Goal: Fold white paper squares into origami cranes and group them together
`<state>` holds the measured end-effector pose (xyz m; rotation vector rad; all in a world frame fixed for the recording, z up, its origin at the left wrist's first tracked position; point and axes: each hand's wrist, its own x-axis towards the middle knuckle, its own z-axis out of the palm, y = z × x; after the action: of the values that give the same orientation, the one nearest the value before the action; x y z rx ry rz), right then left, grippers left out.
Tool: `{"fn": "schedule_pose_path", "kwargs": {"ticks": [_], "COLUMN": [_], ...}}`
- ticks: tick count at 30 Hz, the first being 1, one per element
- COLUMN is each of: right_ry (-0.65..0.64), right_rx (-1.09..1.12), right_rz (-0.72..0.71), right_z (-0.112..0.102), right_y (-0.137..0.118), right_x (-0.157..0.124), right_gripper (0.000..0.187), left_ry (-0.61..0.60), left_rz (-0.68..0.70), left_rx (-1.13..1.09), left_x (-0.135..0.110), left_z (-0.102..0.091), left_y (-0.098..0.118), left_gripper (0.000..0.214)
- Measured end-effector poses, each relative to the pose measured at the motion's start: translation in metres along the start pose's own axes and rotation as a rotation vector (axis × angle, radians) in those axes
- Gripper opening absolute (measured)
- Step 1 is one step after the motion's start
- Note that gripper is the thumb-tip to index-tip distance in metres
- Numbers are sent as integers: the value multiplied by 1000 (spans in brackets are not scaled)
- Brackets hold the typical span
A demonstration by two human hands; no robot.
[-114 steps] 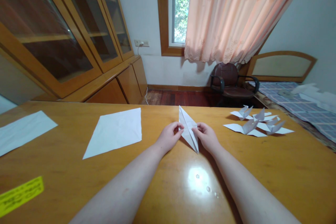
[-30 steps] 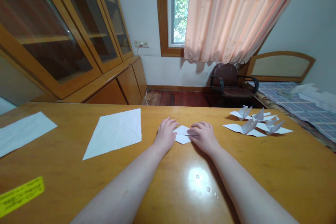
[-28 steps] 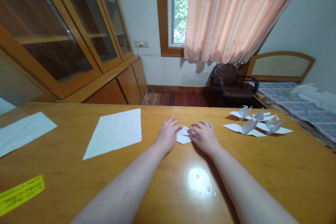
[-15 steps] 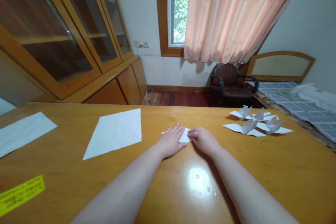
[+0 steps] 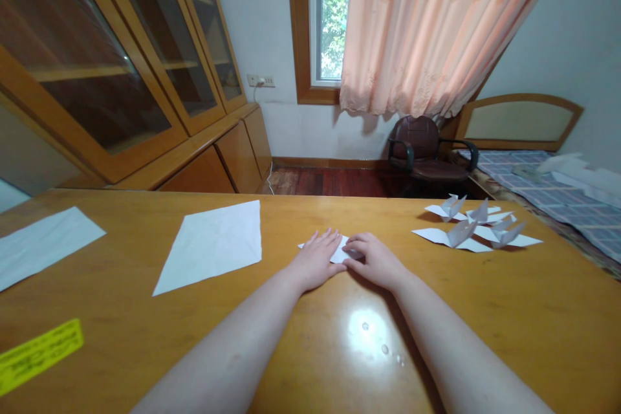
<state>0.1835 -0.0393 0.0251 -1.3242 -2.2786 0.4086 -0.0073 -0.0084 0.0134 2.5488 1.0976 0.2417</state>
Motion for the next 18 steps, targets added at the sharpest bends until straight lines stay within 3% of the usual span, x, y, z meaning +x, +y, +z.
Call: {"fn": "schedule_pose_path", "kwargs": {"ticks": [12,18], "right_ry": [-4,4], "right_rx": [16,-3], "right_rz": [-1,-5], "right_z": [3,8], "right_y": [3,10], "right_x": [3,3], "right_gripper": [21,17], "left_ry": [55,71], "left_rz": [-30,-46], "left_rx": [-59,-66], "left_x": [4,6], "left_z": [4,8], "left_y": [-5,-8], "left_gripper": [44,44]}}
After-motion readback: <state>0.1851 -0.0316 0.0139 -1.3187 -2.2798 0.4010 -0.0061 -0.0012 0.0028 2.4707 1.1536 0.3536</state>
